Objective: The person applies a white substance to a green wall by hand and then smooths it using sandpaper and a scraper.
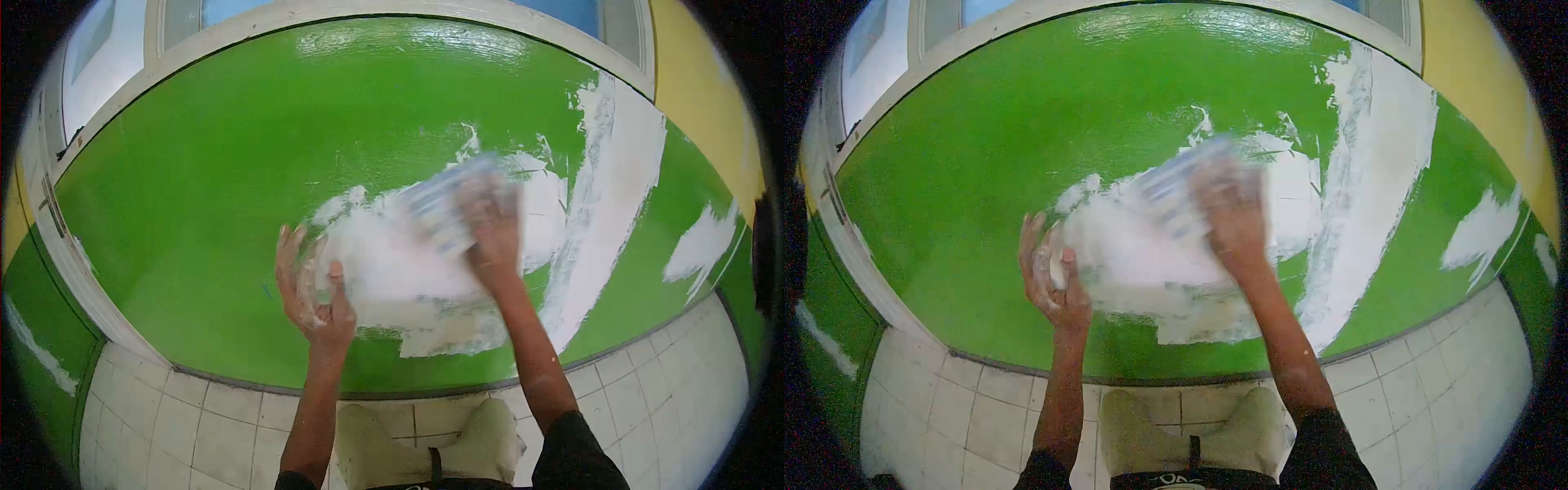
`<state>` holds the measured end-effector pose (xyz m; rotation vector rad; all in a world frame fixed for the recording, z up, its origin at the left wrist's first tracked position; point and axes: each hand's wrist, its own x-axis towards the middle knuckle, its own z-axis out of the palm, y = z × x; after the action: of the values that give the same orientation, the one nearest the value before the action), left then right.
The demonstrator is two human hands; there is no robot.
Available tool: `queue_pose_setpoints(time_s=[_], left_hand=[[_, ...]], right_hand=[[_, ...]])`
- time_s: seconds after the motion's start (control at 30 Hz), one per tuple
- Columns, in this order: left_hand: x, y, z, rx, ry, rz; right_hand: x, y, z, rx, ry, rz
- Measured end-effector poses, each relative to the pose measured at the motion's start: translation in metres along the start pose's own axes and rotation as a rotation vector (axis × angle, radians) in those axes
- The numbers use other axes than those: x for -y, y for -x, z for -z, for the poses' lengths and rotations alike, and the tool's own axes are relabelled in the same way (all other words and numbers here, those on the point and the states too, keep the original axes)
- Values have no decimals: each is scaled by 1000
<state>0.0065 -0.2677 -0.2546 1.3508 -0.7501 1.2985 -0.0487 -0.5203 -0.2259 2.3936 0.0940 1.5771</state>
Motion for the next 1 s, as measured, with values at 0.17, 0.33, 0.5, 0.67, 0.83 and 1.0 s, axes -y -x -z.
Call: queue_pose_setpoints(time_s=[0.17, 0.33, 0.5, 0.67, 0.83, 1.0], left_hand=[[20, 10, 3, 23, -101, 110], [17, -9, -28, 56, -125, -38], [41, -21, -33, 229, -571, -179], [47, -11, -46, 171, -617, -190], [58, 11, -38, 189, -658, -184], [55, 29, -44, 196, -661, -172]], right_hand=[[9, -7, -10, -443, -80, -223], [23, -10, -6, -75, -50, 187], [-26, -8, 11, -421, -62, -252], [52, -20, -19, -152, -237, 46], [2, -22, 3, -277, -166, -135], [23, -18, -16, -224, -165, -55]])
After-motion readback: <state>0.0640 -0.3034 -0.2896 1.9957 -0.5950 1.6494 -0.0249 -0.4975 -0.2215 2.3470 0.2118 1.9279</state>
